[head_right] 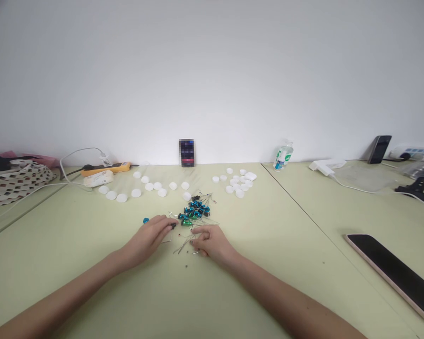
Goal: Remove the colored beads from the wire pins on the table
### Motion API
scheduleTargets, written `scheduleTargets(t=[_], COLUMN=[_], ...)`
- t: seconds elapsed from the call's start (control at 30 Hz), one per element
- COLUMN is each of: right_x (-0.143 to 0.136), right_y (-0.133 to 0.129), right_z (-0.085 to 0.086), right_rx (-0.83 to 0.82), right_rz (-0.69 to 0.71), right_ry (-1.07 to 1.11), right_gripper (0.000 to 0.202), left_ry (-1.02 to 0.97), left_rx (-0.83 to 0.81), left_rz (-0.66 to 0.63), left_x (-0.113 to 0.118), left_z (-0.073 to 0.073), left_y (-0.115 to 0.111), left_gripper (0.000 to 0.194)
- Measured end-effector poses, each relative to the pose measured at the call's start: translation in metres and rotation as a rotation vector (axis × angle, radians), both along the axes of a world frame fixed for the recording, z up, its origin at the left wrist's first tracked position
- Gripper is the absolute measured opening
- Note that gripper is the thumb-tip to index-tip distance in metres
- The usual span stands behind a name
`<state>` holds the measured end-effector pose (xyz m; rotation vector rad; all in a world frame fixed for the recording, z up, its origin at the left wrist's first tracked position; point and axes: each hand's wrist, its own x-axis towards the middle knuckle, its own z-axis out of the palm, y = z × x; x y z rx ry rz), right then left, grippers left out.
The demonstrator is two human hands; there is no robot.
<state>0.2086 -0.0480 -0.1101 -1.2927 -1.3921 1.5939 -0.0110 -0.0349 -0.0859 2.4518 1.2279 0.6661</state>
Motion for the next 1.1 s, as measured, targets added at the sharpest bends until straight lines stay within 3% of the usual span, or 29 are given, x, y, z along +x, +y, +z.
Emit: scheduleTargets(t=[0.2,0.33,0.67,0.97,1.1], right_x=[0.001,0.002,0.001,0.001,0.001], right_y=[0.001,0.003,0.003,0.001,0.002], right_z=[-0.002,-0.004,0.0,0.0,-0.003], right_rx=[0.085,0.087,0.06,0.026,0.03], right_rz=[-0.065,-0.072,-0.028,-0.025,-0.009], right_ry=[-0.06,-0.065,-0.075,-0.081,-0.075], right_gripper=[0.039,0.033,0.033,0.035,0.037], left_ry=[-0.086,-0.175,-0.403,-0.285,-0.06], left_rx=[0.032,-0.085,-0.348,-0.256,0.063], left_rz=[0.26,0.38,0.422,0.438,0.43], left_x=[-0.03,-0.049,-0.052,-0.044,-0.027], left_z=[0.01,0.006,-0.019,-0.02,-0.015], left_y=[0.025,0.036,0.04,0.041,0.033], left_gripper=[0.023,0.026,0.021,0.02,0.02])
